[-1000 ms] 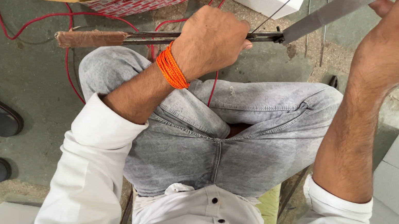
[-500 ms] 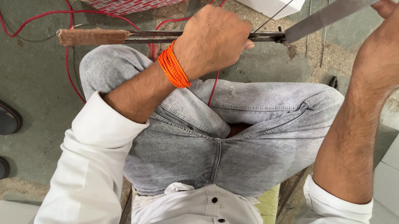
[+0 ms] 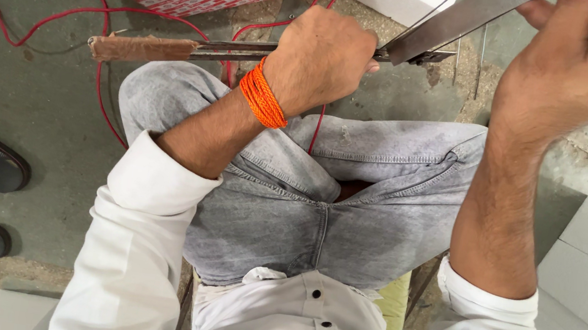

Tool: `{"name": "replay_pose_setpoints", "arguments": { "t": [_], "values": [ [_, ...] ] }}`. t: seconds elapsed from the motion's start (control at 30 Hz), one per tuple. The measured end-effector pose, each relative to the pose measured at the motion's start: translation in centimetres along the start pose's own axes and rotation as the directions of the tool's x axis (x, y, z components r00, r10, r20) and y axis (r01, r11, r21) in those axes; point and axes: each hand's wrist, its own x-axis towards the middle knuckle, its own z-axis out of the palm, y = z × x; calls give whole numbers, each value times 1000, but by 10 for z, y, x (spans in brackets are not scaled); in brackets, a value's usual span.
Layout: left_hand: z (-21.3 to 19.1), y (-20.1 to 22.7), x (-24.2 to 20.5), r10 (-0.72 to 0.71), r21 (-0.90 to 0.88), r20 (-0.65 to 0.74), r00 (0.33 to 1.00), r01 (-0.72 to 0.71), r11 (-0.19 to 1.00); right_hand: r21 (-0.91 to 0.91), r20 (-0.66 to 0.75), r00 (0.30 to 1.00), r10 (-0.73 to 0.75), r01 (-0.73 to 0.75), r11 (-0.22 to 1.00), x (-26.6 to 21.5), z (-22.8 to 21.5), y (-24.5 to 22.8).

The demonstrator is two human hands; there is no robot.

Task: The person assembles a metal mechanism by inserting a wire rod into a metal frame, securing components with pliers, and measuring the assembly with a ruler.

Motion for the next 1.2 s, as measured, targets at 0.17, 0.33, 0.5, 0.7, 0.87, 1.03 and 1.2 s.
{"name": "replay_pose_setpoints", "arguments": {
  "t": [0.17, 0.33, 0.5, 0.7, 0.87, 1.03, 1.2],
  "values": [
    [-1, 1, 1, -3, 38, 52, 999, 1, 999, -48, 59, 992, -113, 116, 992, 0, -2, 4],
    [-1, 2, -1, 12, 56, 11, 1000, -13, 998, -51, 2, 1000, -22, 22, 998, -2, -4, 8],
    [1, 2, -1, 3, 55, 3, 1000, -3, 998, -65, -15, 1000, -13, 12, 998, -2, -5, 12],
    [6, -6, -3, 35, -7, -58, 998, -35, 999, -70, -22, 999, 42, -43, 997, -6, -36, 26],
    [-8, -21, 7, 79, -106, -70, 994, -86, 991, -223, -29, 964, 266, -265, 938, -20, -144, 75],
    [-45, -5, 19, -75, -442, 544, 836, 362, 821, -622, 44, 924, 379, -272, 734, -106, -238, 166],
    [-63, 21, 29, -66, -545, 541, 838, 410, 731, -821, -147, 706, 692, -478, 313, -221, -262, 198]
  ]
}}
